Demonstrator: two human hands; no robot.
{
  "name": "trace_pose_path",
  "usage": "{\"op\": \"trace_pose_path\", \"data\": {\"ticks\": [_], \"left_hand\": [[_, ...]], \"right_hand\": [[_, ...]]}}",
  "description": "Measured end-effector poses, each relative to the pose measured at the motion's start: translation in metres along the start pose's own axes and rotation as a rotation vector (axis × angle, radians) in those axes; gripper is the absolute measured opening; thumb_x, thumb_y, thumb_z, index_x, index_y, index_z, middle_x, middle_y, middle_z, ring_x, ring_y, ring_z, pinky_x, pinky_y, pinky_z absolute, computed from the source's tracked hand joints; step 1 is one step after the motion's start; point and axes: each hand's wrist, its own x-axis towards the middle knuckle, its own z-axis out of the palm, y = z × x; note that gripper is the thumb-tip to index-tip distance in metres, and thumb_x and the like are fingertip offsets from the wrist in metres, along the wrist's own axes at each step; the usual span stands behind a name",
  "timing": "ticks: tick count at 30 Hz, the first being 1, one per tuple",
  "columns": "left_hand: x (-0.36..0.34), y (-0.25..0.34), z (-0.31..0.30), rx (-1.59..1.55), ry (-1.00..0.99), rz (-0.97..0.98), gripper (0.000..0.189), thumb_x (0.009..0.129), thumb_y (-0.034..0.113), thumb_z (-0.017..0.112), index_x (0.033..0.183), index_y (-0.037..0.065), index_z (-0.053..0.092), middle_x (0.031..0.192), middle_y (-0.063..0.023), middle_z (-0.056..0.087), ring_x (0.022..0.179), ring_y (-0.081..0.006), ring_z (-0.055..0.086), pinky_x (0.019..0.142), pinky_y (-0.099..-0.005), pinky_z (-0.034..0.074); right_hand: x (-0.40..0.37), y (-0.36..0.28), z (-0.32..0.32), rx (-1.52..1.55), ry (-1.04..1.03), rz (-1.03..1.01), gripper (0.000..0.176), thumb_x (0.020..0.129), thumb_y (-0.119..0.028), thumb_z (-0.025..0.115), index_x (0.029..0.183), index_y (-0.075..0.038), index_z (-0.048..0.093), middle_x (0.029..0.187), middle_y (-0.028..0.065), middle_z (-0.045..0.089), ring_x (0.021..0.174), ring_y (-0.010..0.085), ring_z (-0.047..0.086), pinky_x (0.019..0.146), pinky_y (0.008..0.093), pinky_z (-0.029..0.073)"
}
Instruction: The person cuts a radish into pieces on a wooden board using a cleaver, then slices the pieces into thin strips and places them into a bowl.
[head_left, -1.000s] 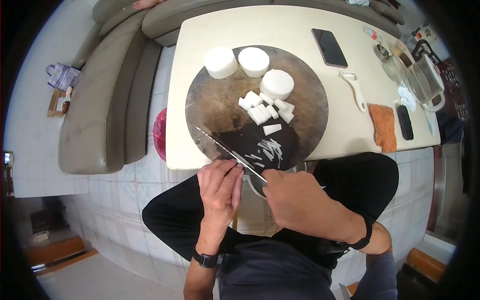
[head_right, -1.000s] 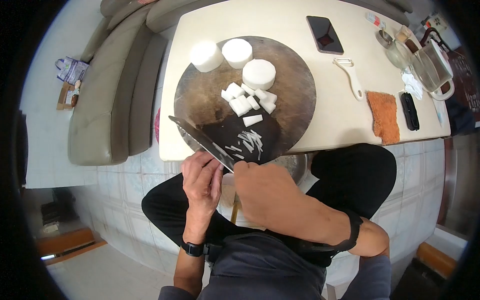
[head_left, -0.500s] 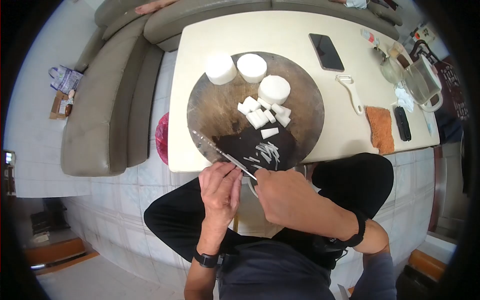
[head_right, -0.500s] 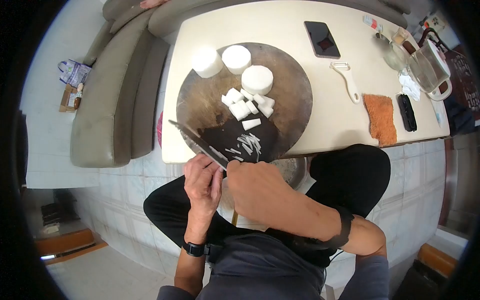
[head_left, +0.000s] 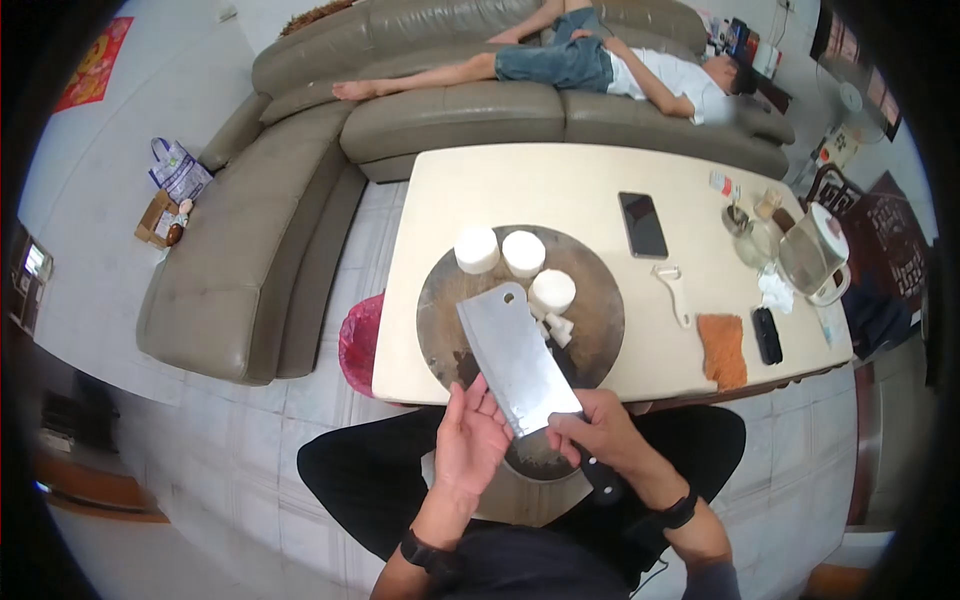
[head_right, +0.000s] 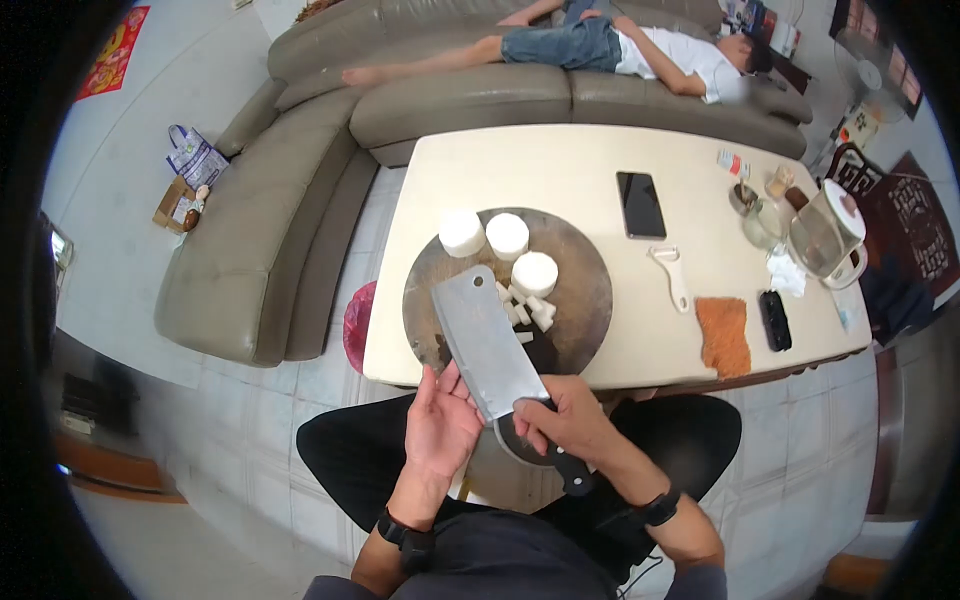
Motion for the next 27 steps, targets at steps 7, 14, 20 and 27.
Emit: {"op": "trace_pose_path", "data": {"ticks": [7, 14, 20, 27], "left_hand": [[0.006, -0.007, 0.013, -0.027, -0.044, 0.018, 0.054, 0.106, 0.039, 0.032, 0.148, 0.005, 0.033, 0.146, -0.0116, 0.046, 0.134, -0.0281, 0.044, 0.113, -0.0458, 0.031], [0.002, -0.020, -0.007, -0.045, 0.049, -0.063, 0.047, 0.105, 0.030, 0.038, 0.141, 0.001, 0.041, 0.139, -0.0122, 0.051, 0.130, -0.0272, 0.048, 0.111, -0.0439, 0.036], [-0.018, -0.015, -0.022, -0.113, 0.197, -0.062, 0.035, 0.102, 0.025, 0.050, 0.126, -0.001, 0.053, 0.123, -0.0143, 0.059, 0.117, -0.0274, 0.056, 0.103, -0.0421, 0.044], [-0.026, -0.022, -0.081, -0.214, 0.253, -0.166, 0.029, 0.100, 0.025, 0.053, 0.115, 0.000, 0.057, 0.113, -0.0132, 0.061, 0.103, -0.0247, 0.059, 0.092, -0.0396, 0.050]], "right_hand": [[-0.014, 0.016, 0.016, 0.060, 0.132, 0.007, 0.019, 0.093, -0.012, 0.059, 0.080, 0.002, 0.061, 0.069, 0.0045, 0.062, 0.051, 0.0090, 0.055, 0.049, 0.0241, 0.042], [-0.032, 0.023, 0.032, 0.030, 0.318, -0.054, 0.018, 0.092, -0.008, 0.057, 0.079, 0.003, 0.061, 0.068, 0.0045, 0.061, 0.050, 0.0091, 0.053, 0.049, 0.0242, 0.041], [-0.067, 0.006, 0.013, -0.287, 0.484, -0.025, 0.016, 0.093, -0.006, 0.055, 0.080, 0.001, 0.060, 0.065, 0.0024, 0.058, 0.049, 0.0071, 0.050, 0.047, 0.0223, 0.039], [-0.104, -0.015, 0.009, -0.964, 0.419, 0.075, 0.012, 0.086, -0.006, 0.062, 0.090, 0.005, 0.061, 0.063, 0.0192, 0.057, 0.057, 0.0340, 0.059, 0.056, 0.0411, 0.046]]}}
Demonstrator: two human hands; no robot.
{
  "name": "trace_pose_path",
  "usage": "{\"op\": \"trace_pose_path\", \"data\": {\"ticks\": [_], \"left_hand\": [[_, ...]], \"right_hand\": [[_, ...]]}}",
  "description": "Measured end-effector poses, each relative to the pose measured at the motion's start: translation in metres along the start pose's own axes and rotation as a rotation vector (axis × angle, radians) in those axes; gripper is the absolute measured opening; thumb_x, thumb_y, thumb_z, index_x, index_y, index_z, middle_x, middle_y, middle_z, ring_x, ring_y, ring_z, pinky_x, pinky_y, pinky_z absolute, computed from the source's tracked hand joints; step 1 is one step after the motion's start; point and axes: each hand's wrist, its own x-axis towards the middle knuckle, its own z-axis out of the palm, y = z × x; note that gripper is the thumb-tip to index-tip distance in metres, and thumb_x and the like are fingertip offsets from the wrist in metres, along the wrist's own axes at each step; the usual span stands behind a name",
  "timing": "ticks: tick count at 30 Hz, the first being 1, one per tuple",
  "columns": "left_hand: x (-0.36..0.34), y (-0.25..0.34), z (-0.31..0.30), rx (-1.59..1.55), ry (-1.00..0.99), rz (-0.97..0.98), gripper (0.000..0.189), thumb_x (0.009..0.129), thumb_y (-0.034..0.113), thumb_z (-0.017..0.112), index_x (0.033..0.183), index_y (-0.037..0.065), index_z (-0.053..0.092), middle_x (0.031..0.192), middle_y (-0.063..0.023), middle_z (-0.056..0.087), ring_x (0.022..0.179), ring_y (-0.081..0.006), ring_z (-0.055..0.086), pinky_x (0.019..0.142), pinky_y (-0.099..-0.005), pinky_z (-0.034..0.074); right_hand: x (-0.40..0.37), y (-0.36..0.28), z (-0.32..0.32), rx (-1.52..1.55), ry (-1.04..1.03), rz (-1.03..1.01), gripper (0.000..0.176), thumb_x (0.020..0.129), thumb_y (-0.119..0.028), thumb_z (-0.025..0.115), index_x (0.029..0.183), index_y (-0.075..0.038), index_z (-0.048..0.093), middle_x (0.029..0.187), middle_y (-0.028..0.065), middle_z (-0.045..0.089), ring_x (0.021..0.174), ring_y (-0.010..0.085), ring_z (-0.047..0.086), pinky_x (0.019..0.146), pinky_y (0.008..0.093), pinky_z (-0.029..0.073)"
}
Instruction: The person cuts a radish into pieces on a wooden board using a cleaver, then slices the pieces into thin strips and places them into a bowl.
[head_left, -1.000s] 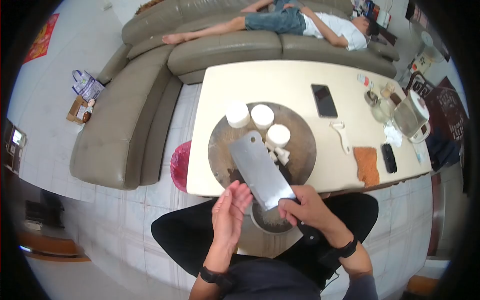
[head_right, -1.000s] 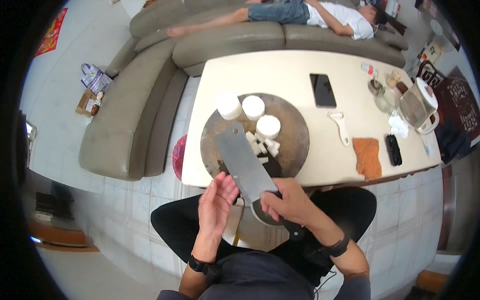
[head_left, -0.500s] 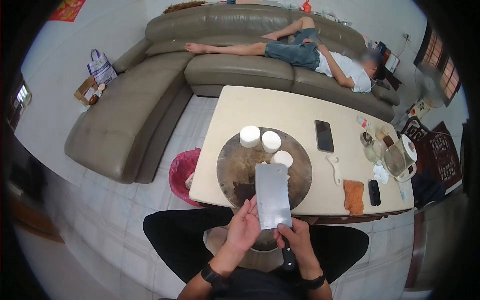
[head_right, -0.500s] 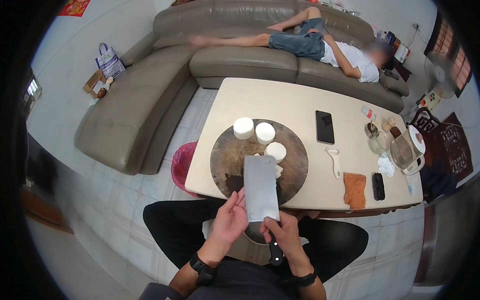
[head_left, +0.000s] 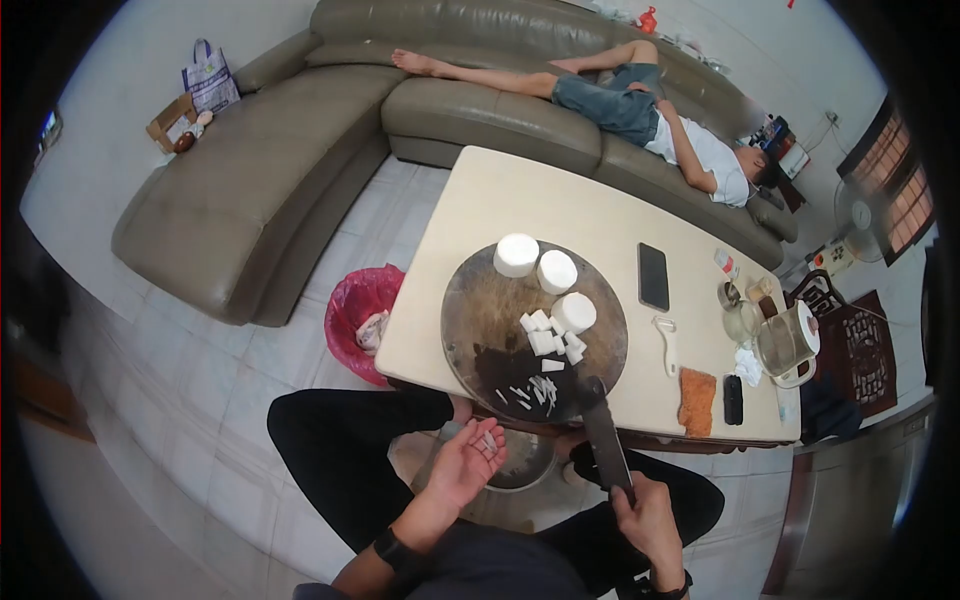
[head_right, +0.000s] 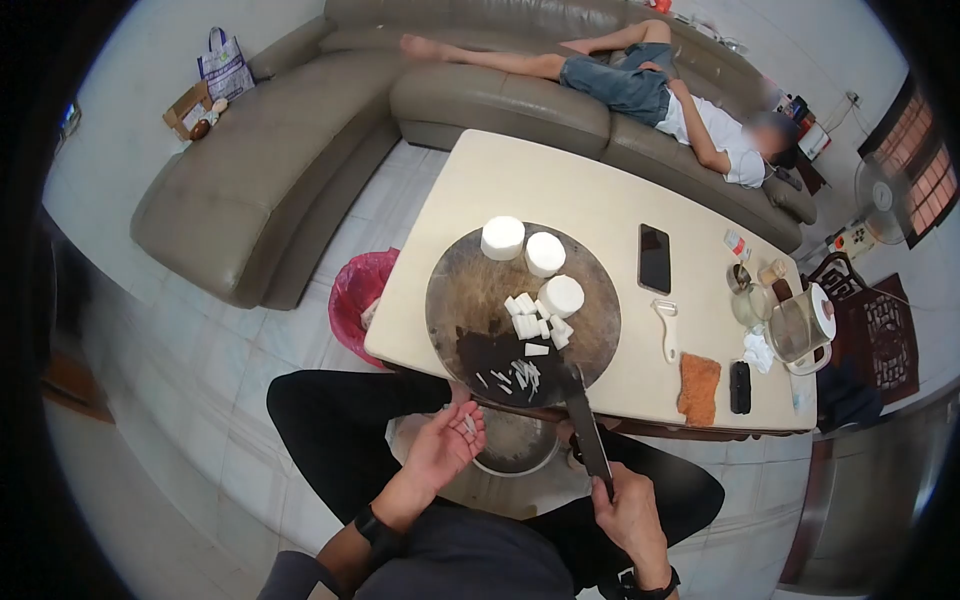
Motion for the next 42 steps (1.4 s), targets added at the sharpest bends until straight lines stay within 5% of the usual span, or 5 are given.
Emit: {"op": "trace_pose_path", "data": {"ticks": [4, 13, 24, 31, 42], "left_hand": [[0.013, -0.011, -0.005, -0.024, 0.072, -0.040, 0.029, 0.100, 0.024, 0.053, 0.115, 0.000, 0.056, 0.113, -0.0135, 0.061, 0.104, -0.0255, 0.059, 0.093, -0.0410, 0.049], [0.024, -0.011, 0.009, -0.035, 0.142, -0.062, 0.028, 0.100, 0.024, 0.053, 0.112, -0.001, 0.055, 0.115, -0.0150, 0.059, 0.113, -0.0302, 0.057, 0.103, -0.0466, 0.045], [0.034, -0.013, 0.006, -0.020, 0.033, -0.033, 0.024, 0.100, 0.024, 0.050, 0.096, 0.002, 0.057, 0.103, -0.0145, 0.062, 0.104, -0.0310, 0.062, 0.098, -0.0464, 0.050], [0.036, -0.012, 0.008, -0.073, 0.071, 0.009, 0.025, 0.098, 0.022, 0.051, 0.098, -0.002, 0.058, 0.098, -0.0157, 0.062, 0.100, -0.0314, 0.063, 0.095, -0.0452, 0.053], [0.025, -0.006, 0.010, -0.037, -0.003, 0.090, 0.021, 0.098, 0.020, 0.055, 0.102, 0.000, 0.060, 0.103, -0.0145, 0.064, 0.098, -0.0283, 0.065, 0.090, -0.0408, 0.055]], "right_hand": [[0.005, -0.004, -0.003, -0.166, -0.057, -0.105, 0.012, 0.083, -0.006, 0.063, 0.092, 0.003, 0.061, 0.070, 0.0226, 0.061, 0.068, 0.0432, 0.061, 0.061, 0.0469, 0.047], [0.023, -0.025, 0.011, -0.347, -0.117, -0.309, 0.015, 0.083, -0.006, 0.063, 0.095, 0.001, 0.059, 0.079, 0.0207, 0.061, 0.069, 0.0418, 0.060, 0.061, 0.0484, 0.048], [0.002, -0.037, -0.002, -0.338, -0.272, -0.317, 0.018, 0.080, -0.004, 0.064, 0.098, 0.001, 0.062, 0.076, 0.0196, 0.060, 0.068, 0.0412, 0.060, 0.059, 0.0451, 0.047], [0.041, -0.032, 0.009, -0.369, -0.140, -0.473, 0.020, 0.083, -0.006, 0.063, 0.102, 0.000, 0.060, 0.077, 0.0176, 0.059, 0.065, 0.0391, 0.060, 0.057, 0.0460, 0.046], [0.027, -0.039, 0.009, -0.424, -0.346, -0.436, 0.024, 0.081, -0.006, 0.065, 0.104, -0.003, 0.062, 0.078, 0.0164, 0.059, 0.069, 0.0380, 0.061, 0.060, 0.0442, 0.047]]}}
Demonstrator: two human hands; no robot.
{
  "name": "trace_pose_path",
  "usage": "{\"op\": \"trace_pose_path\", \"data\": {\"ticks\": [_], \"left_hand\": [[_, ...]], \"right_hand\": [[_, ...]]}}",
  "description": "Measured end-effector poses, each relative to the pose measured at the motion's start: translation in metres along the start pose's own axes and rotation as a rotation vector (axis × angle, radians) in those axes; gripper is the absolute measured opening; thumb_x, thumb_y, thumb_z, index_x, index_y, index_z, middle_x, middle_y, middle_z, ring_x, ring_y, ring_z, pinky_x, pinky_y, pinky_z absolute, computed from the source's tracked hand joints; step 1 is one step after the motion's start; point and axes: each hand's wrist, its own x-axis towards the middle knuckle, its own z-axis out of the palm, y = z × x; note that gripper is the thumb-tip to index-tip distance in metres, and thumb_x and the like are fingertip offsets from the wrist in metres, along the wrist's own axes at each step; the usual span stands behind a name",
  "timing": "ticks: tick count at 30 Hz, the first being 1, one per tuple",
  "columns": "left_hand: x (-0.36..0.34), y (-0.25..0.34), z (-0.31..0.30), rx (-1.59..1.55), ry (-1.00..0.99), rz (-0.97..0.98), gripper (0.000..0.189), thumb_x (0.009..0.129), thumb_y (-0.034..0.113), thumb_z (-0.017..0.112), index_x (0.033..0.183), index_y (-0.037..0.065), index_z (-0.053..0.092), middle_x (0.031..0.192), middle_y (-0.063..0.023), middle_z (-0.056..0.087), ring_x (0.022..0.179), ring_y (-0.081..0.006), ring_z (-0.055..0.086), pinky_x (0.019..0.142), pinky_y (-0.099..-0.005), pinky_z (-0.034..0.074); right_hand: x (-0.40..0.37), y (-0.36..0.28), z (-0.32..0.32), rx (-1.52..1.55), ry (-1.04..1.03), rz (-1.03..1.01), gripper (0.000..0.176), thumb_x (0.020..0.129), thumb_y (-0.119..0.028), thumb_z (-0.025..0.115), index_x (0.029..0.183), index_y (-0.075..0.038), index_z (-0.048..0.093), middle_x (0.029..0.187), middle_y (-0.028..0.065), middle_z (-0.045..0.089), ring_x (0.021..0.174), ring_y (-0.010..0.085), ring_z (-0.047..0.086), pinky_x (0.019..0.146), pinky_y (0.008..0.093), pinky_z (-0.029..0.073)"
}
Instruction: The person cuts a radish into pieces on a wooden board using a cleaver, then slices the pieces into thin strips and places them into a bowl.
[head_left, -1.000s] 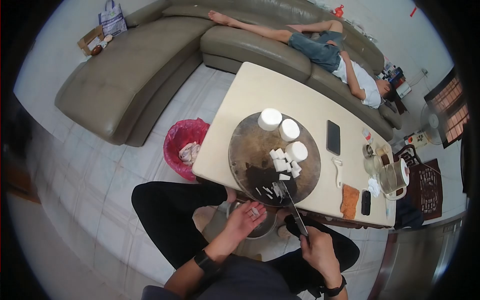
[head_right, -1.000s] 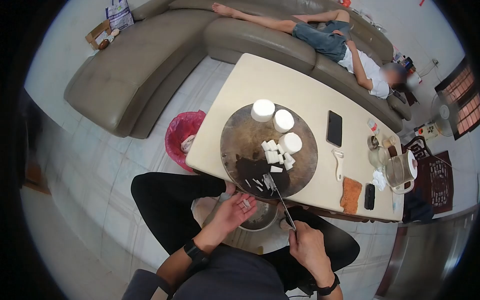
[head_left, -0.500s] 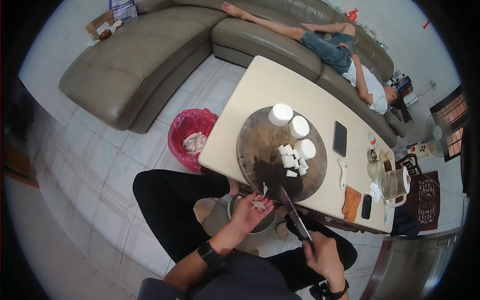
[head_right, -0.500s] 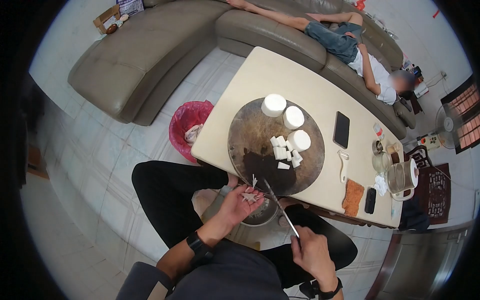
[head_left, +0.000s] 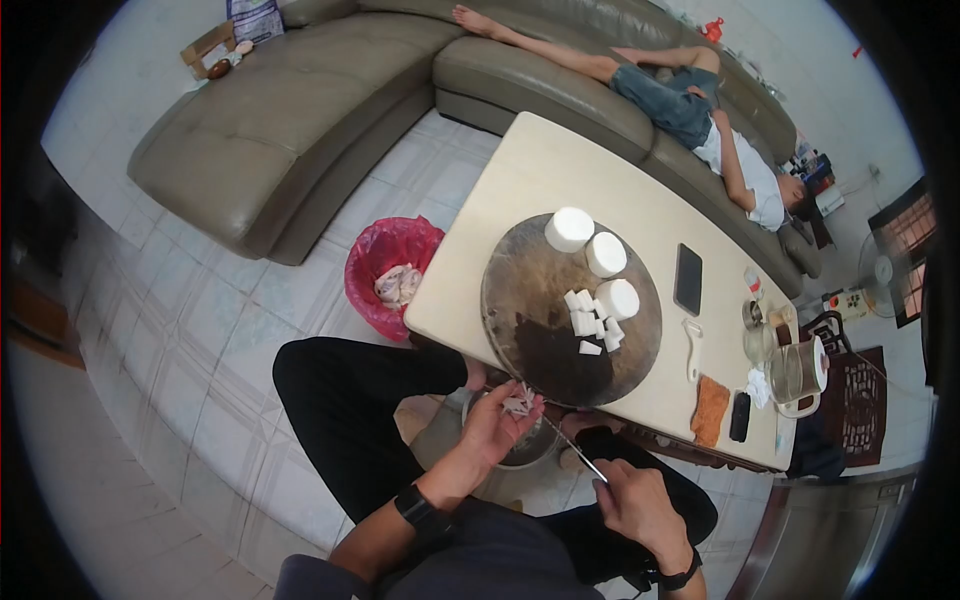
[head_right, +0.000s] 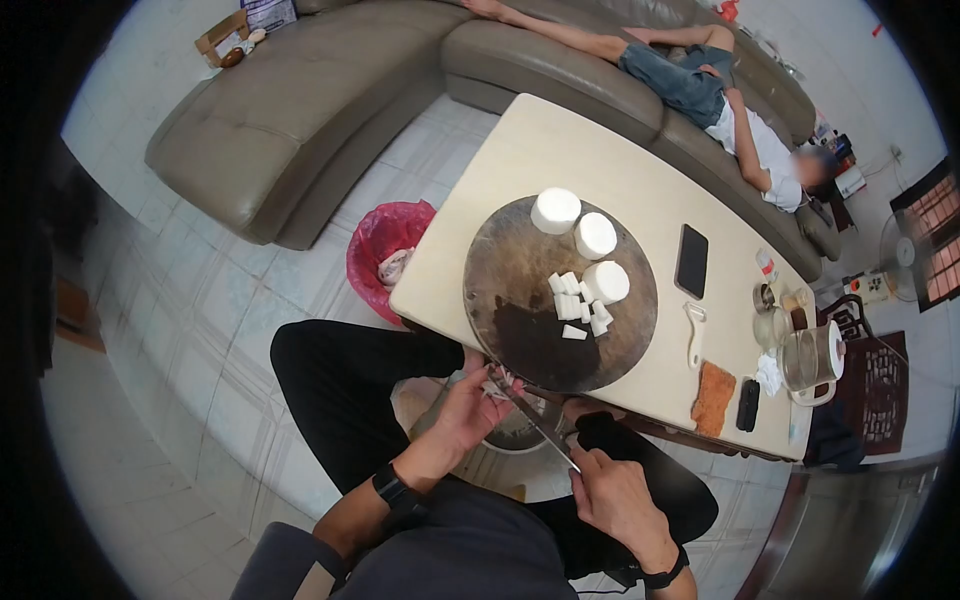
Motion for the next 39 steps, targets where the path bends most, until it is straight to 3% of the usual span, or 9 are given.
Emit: {"op": "trace_pose_path", "data": {"ticks": [4, 7, 10, 14, 19, 21, 24, 34, 39], "left_hand": [[-0.001, 0.003, -0.006, 0.034, -0.064, -0.001, 0.020, 0.096, 0.019, 0.058, 0.103, 0.000, 0.060, 0.103, -0.0140, 0.065, 0.097, -0.0270, 0.065, 0.089, -0.0395, 0.056], [-0.006, 0.005, -0.012, 0.025, -0.103, -0.058, 0.017, 0.095, 0.014, 0.061, 0.105, 0.000, 0.061, 0.101, -0.0126, 0.066, 0.097, -0.0248, 0.066, 0.088, -0.0384, 0.055], [-0.018, 0.004, -0.007, 0.169, -0.031, -0.029, 0.017, 0.093, 0.008, 0.062, 0.108, -0.001, 0.062, 0.100, -0.0118, 0.066, 0.096, -0.0227, 0.066, 0.089, -0.0372, 0.055], [-0.023, -0.004, -0.002, 0.242, -0.127, -0.138, 0.018, 0.093, 0.005, 0.061, 0.111, 0.000, 0.061, 0.102, -0.0091, 0.065, 0.097, -0.0209, 0.064, 0.089, -0.0358, 0.053], [-0.023, -0.015, 0.002, 0.176, -0.202, -0.255, 0.024, 0.092, 0.004, 0.061, 0.116, 0.002, 0.061, 0.108, -0.0091, 0.065, 0.101, -0.0215, 0.062, 0.095, -0.0392, 0.049], [-0.021, -0.018, -0.001, 0.091, -0.344, -0.358, 0.025, 0.093, 0.004, 0.061, 0.118, 0.003, 0.061, 0.113, -0.0096, 0.065, 0.108, -0.0215, 0.061, 0.098, -0.0399, 0.048], [-0.026, -0.024, 0.002, 0.231, -0.337, -0.299, 0.026, 0.094, 0.004, 0.060, 0.120, 0.003, 0.061, 0.117, -0.0102, 0.065, 0.110, -0.0211, 0.061, 0.096, -0.0384, 0.049], [-0.019, -0.022, -0.017, 0.178, -0.351, -0.331, 0.019, 0.095, 0.004, 0.059, 0.113, 0.002, 0.063, 0.104, -0.0089, 0.066, 0.100, -0.0206, 0.063, 0.091, -0.0357, 0.052], [0.002, -0.019, -0.036, 0.472, -0.028, -0.256, 0.017, 0.095, 0.002, 0.057, 0.110, -0.002, 0.063, 0.099, -0.0101, 0.066, 0.093, -0.0213, 0.065, 0.086, -0.0355, 0.055]], "right_hand": [[-0.013, 0.007, 0.010, 0.083, 0.054, -0.042, 0.022, 0.083, -0.007, 0.064, 0.104, 0.000, 0.061, 0.078, 0.0157, 0.061, 0.065, 0.0357, 0.061, 0.056, 0.0398, 0.047], [-0.020, 0.006, 0.016, 0.349, 0.099, 0.130, 0.010, 0.086, -0.006, 0.064, 0.093, 0.001, 0.062, 0.070, 0.0109, 0.061, 0.054, 0.0265, 0.058, 0.051, 0.0324, 0.045], [-0.022, 0.010, 0.034, 0.944, 0.243, 0.343, 0.014, 0.092, -0.006, 0.059, 0.081, 0.002, 0.062, 0.067, 0.0014, 0.058, 0.049, 0.0061, 0.050, 0.048, 0.0232, 0.039], [-0.015, 0.009, 0.044, 1.258, 0.333, 0.368, 0.015, 0.093, -0.004, 0.057, 0.080, 0.003, 0.062, 0.067, 0.0045, 0.059, 0.049, 0.0082, 0.050, 0.048, 0.0229, 0.039], [-0.012, 0.009, 0.053, 1.325, 0.340, 0.347, 0.015, 0.093, -0.005, 0.058, 0.081, 0.003, 0.062, 0.068, 0.0048, 0.059, 0.049, 0.0085, 0.050, 0.048, 0.0231, 0.039], [-0.011, 0.012, 0.058, 1.315, 0.335, 0.346, 0.015, 0.093, -0.006, 0.058, 0.082, 0.003, 0.062, 0.068, 0.0050, 0.059, 0.049, 0.0086, 0.050, 0.048, 0.0229, 0.039], [-0.008, 0.014, 0.061, 1.328, 0.351, 0.351, 0.014, 0.093, -0.005, 0.057, 0.083, 0.004, 0.062, 0.069, 0.0052, 0.060, 0.049, 0.0087, 0.051, 0.048, 0.0229, 0.039], [-0.013, 0.021, 0.059, 1.296, 0.440, 0.403, 0.015, 0.092, -0.004, 0.057, 0.079, 0.003, 0.062, 0.068, 0.0050, 0.060, 0.048, 0.0085, 0.051, 0.046, 0.0227, 0.039], [-0.030, 0.046, 0.031, 1.141, 0.518, 0.385, 0.015, 0.091, -0.006, 0.059, 0.078, 0.001, 0.062, 0.065, 0.0035, 0.059, 0.046, 0.0068, 0.050, 0.045, 0.0214, 0.037]]}}
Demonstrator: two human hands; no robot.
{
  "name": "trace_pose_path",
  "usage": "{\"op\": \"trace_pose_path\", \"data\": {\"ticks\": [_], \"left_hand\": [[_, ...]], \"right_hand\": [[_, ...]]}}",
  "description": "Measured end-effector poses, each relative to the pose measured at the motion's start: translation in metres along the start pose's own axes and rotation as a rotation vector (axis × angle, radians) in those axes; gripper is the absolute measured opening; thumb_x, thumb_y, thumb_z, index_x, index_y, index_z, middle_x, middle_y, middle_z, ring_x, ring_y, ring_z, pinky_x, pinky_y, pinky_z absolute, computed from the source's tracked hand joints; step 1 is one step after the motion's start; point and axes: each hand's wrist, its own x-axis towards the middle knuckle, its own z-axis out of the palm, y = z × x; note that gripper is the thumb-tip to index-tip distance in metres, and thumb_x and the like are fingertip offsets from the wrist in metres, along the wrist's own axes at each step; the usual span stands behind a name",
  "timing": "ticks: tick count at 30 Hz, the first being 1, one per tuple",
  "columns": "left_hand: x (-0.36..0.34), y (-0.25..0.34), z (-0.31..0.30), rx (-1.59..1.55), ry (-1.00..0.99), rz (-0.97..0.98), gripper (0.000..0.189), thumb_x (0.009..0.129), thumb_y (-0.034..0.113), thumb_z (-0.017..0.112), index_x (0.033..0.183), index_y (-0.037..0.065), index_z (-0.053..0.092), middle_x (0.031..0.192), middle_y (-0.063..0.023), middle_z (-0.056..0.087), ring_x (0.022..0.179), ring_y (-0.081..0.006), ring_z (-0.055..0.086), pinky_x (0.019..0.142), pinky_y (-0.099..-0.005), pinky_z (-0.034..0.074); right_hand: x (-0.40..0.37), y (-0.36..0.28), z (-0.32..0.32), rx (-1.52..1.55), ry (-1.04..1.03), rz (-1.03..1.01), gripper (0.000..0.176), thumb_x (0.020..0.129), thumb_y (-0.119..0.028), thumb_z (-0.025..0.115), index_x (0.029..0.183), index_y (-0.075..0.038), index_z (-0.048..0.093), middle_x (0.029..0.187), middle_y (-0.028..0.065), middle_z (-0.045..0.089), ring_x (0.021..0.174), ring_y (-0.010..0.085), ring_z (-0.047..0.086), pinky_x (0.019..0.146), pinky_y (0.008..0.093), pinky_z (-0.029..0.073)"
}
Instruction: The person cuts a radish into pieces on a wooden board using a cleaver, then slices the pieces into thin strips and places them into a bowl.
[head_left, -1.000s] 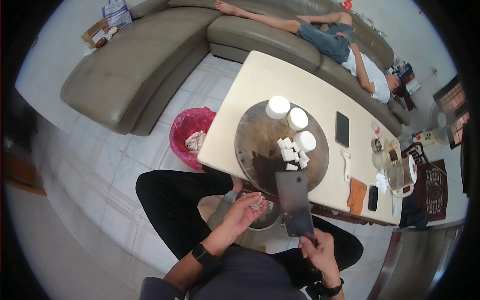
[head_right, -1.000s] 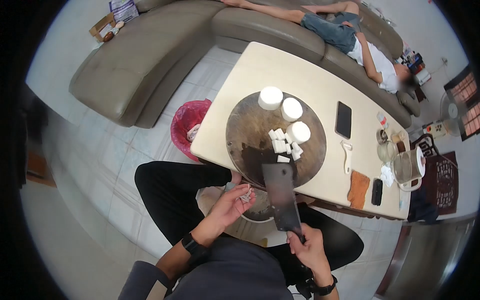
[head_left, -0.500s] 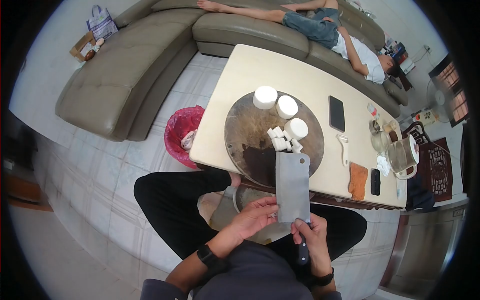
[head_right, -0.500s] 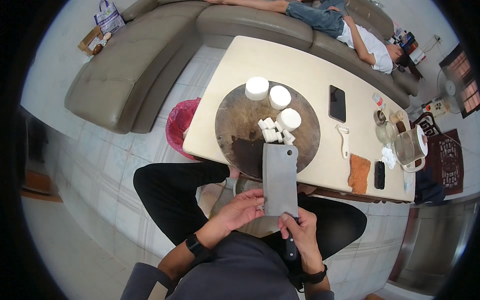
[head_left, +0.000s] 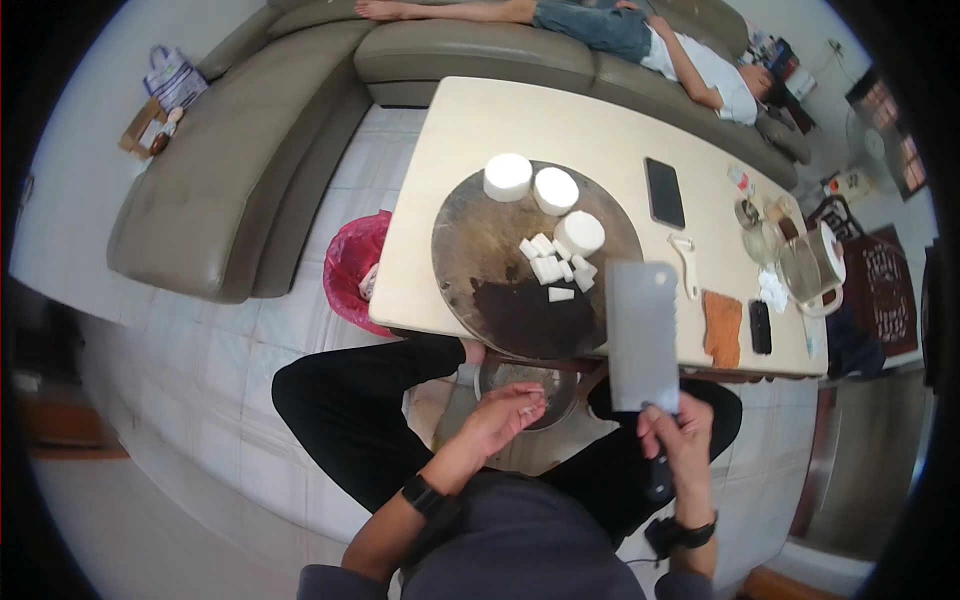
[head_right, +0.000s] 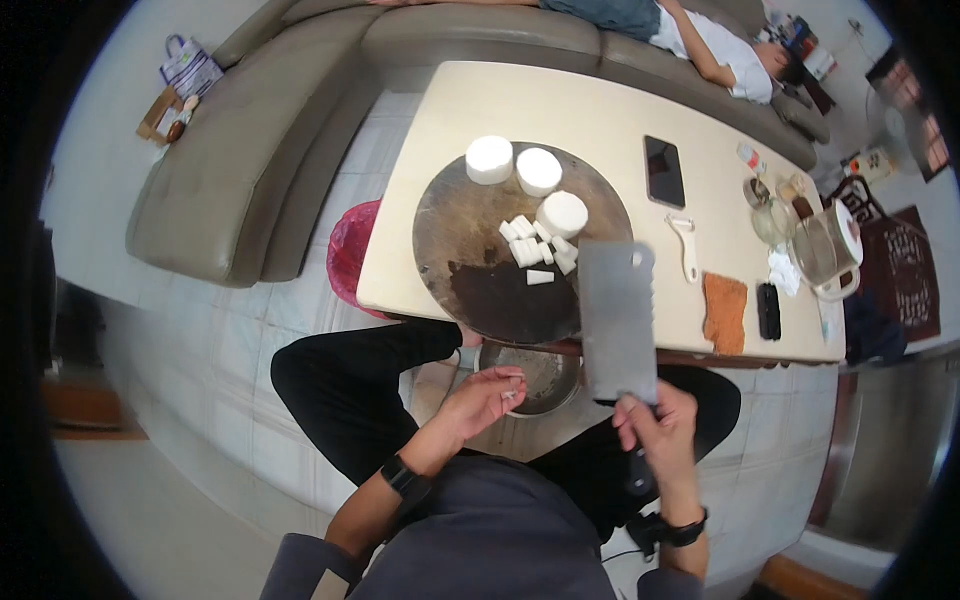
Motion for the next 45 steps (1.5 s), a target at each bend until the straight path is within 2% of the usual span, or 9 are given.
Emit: {"op": "trace_pose_path", "data": {"ticks": [6, 10, 14, 17, 23, 25, 34, 38, 45], "left_hand": [[0.074, -0.025, -0.065, 0.156, 0.253, -0.023, 0.018, 0.095, 0.007, 0.055, 0.109, 0.001, 0.065, 0.102, -0.0067, 0.066, 0.092, -0.0194, 0.064, 0.083, -0.0337, 0.053], [0.105, -0.043, -0.083, 0.351, 0.496, -0.142, 0.025, 0.097, 0.013, 0.053, 0.119, 0.009, 0.064, 0.107, -0.0018, 0.066, 0.099, -0.0179, 0.060, 0.085, -0.0323, 0.048], [0.113, -0.053, -0.110, 0.394, 0.449, -0.158, 0.030, 0.095, 0.012, 0.054, 0.124, 0.008, 0.061, 0.112, -0.0019, 0.065, 0.103, -0.0170, 0.059, 0.090, -0.0325, 0.046], [0.107, -0.052, -0.107, 0.426, 0.441, -0.062, 0.034, 0.092, 0.007, 0.057, 0.125, 0.007, 0.059, 0.111, -0.0040, 0.067, 0.103, -0.0171, 0.061, 0.091, -0.0327, 0.048], [0.102, -0.047, -0.107, 0.505, 0.379, -0.037, 0.031, 0.086, -0.001, 0.061, 0.117, 0.002, 0.060, 0.098, -0.0114, 0.070, 0.095, -0.0249, 0.068, 0.080, -0.0391, 0.058], [0.105, -0.049, -0.099, 0.578, 0.528, -0.047, 0.033, 0.084, -0.001, 0.064, 0.117, 0.001, 0.059, 0.099, -0.0134, 0.069, 0.092, -0.0263, 0.069, 0.078, -0.0420, 0.059], [0.115, -0.057, -0.118, 0.440, 0.580, 0.024, 0.028, 0.083, -0.002, 0.068, 0.109, 0.003, 0.063, 0.092, -0.0108, 0.068, 0.076, -0.0214, 0.066, 0.063, -0.0329, 0.057], [0.123, -0.055, -0.134, 0.442, 0.543, 0.009, 0.023, 0.085, 0.000, 0.067, 0.107, 0.004, 0.064, 0.091, -0.0102, 0.067, 0.075, -0.0208, 0.066, 0.064, -0.0331, 0.057], [0.116, -0.051, -0.123, 0.458, 0.646, 0.012, 0.024, 0.087, 0.000, 0.063, 0.111, 0.004, 0.063, 0.092, -0.0104, 0.068, 0.076, -0.0239, 0.068, 0.065, -0.0351, 0.058]], "right_hand": [[0.022, -0.023, -0.038, -0.052, 0.007, -0.166, 0.016, 0.092, -0.007, 0.057, 0.079, 0.002, 0.060, 0.067, 0.0052, 0.059, 0.047, 0.0070, 0.050, 0.045, 0.0212, 0.036], [0.041, -0.004, -0.042, 0.242, 0.088, -0.113, 0.016, 0.093, -0.010, 0.059, 0.083, 0.003, 0.061, 0.067, 0.0053, 0.060, 0.047, 0.0069, 0.049, 0.044, 0.0211, 0.037], [0.043, -0.007, -0.038, 0.322, 0.121, -0.106, 0.015, 0.092, -0.010, 0.060, 0.084, 0.002, 0.061, 0.068, 0.0048, 0.061, 0.047, 0.0067, 0.050, 0.045, 0.0205, 0.038], [0.042, -0.005, -0.039, 0.366, -0.023, -0.088, 0.015, 0.092, -0.011, 0.061, 0.083, 0.002, 0.061, 0.070, 0.0050, 0.062, 0.048, 0.0065, 0.051, 0.046, 0.0207, 0.039], [0.042, -0.002, -0.044, 0.400, -0.023, -0.132, 0.015, 0.092, -0.010, 0.062, 0.082, 0.002, 0.061, 0.068, 0.0041, 0.062, 0.048, 0.0064, 0.051, 0.047, 0.0210, 0.039], [0.040, -0.001, -0.047, 0.401, -0.012, -0.129, 0.015, 0.092, -0.010, 0.062, 0.082, 0.002, 0.061, 0.068, 0.0040, 0.062, 0.048, 0.0063, 0.051, 0.047, 0.0210, 0.039], [0.033, 0.002, -0.053, 0.355, 0.012, -0.150, 0.015, 0.092, -0.010, 0.061, 0.082, 0.001, 0.061, 0.068, 0.0035, 0.062, 0.048, 0.0062, 0.051, 0.047, 0.0207, 0.039], [0.033, 0.003, -0.051, 0.360, 0.014, -0.148, 0.016, 0.092, -0.011, 0.060, 0.081, 0.001, 0.061, 0.067, 0.0026, 0.061, 0.049, 0.0057, 0.052, 0.047, 0.0204, 0.039], [0.034, 0.006, -0.050, 0.341, -0.010, -0.178, 0.018, 0.093, -0.012, 0.059, 0.080, 0.001, 0.061, 0.067, 0.0007, 0.060, 0.049, 0.0047, 0.051, 0.047, 0.0197, 0.039]]}}
